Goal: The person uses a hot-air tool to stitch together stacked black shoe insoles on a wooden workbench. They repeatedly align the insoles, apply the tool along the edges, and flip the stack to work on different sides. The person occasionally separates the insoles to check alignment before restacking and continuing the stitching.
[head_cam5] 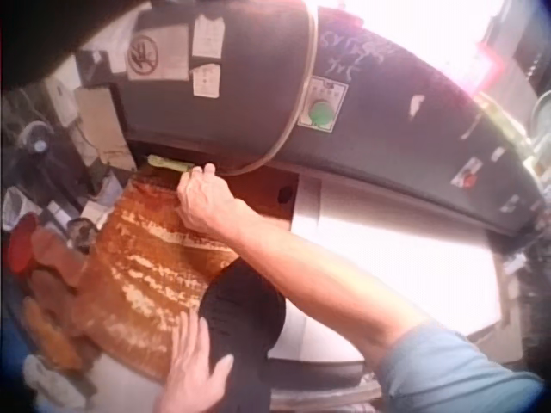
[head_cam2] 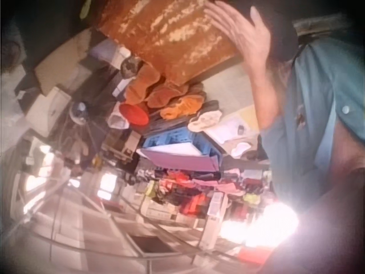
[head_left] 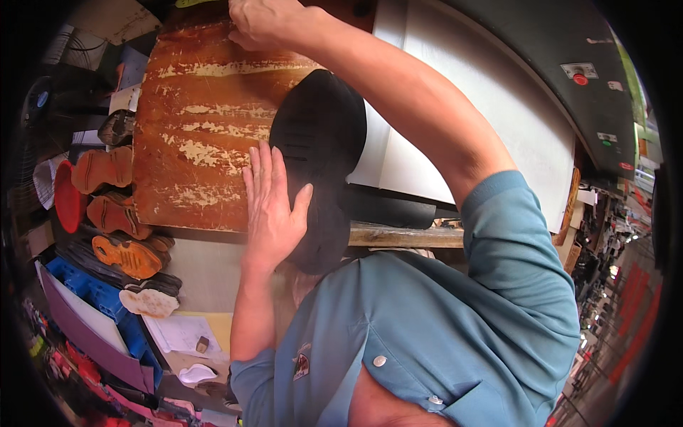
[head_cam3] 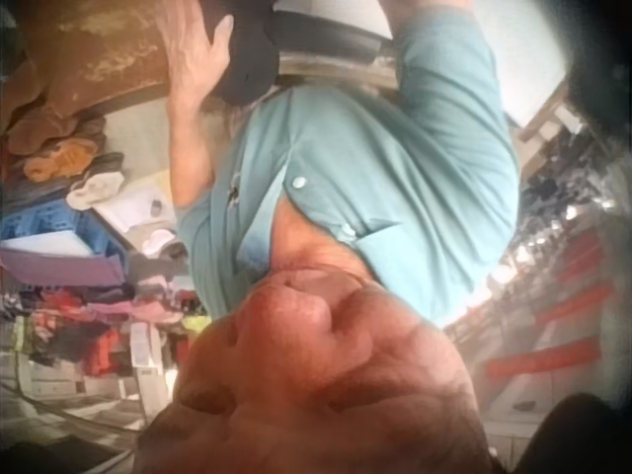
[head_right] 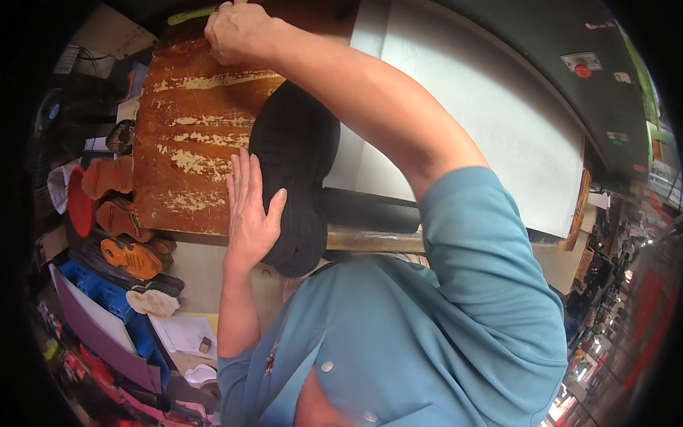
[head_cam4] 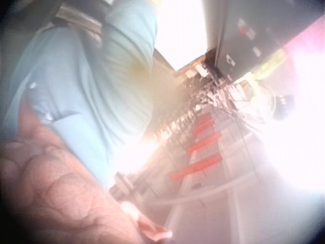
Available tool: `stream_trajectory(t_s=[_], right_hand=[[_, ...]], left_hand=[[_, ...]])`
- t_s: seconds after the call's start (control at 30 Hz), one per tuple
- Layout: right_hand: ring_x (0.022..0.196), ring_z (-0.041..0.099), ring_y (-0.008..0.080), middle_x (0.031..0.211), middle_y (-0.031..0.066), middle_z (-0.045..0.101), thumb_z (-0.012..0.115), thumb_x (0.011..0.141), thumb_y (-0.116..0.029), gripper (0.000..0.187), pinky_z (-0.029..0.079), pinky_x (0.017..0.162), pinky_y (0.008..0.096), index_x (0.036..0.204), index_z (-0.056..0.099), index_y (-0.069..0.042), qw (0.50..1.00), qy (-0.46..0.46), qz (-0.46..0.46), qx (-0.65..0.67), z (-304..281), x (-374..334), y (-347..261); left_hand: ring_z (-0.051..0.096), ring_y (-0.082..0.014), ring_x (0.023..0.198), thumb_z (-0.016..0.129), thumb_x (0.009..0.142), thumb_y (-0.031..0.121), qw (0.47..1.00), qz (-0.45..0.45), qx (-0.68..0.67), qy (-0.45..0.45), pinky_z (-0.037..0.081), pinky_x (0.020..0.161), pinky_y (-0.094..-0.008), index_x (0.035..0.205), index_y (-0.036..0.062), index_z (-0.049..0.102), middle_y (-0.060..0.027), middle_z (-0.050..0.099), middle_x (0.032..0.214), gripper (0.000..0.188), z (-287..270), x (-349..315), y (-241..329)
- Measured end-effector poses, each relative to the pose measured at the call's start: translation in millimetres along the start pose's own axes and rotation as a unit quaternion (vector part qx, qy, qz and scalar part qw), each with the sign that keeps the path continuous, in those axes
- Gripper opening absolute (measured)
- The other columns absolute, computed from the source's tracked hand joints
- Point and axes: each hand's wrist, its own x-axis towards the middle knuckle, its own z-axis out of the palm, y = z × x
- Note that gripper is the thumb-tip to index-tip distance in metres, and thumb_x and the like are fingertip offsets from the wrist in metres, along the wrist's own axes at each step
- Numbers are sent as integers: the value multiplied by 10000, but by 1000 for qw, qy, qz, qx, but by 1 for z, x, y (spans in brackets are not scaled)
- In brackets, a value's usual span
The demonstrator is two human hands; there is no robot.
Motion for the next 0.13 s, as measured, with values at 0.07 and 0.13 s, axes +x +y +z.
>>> stream_trajectory(t_s=[0.07, 0.13], right_hand=[[1063, 655, 400, 1077, 280, 671, 722, 854, -264, 557, 510, 937, 579, 1187, 656, 177, 991, 61, -40, -112, 38, -11, -1], [1113, 658, 405, 1172, 310, 676, 766, 827, -339, 671, 494, 1044, 674, 1223, 646, 189, 972, 79, -21, -222, 68, -25, -4]], left_hand=[[152, -479, 1656, 656, 1071, 304, 1000, 1, -5, 3, 116, 1342, -593, 1695, -49, 236, -309, 220, 1764, 831, 1, 0, -2], [125, -476, 1663, 656, 1073, 319, 1000, 3, -24, 1, 98, 1343, -593, 1704, -45, 214, -288, 203, 1778, 852, 0, -1, -3]])
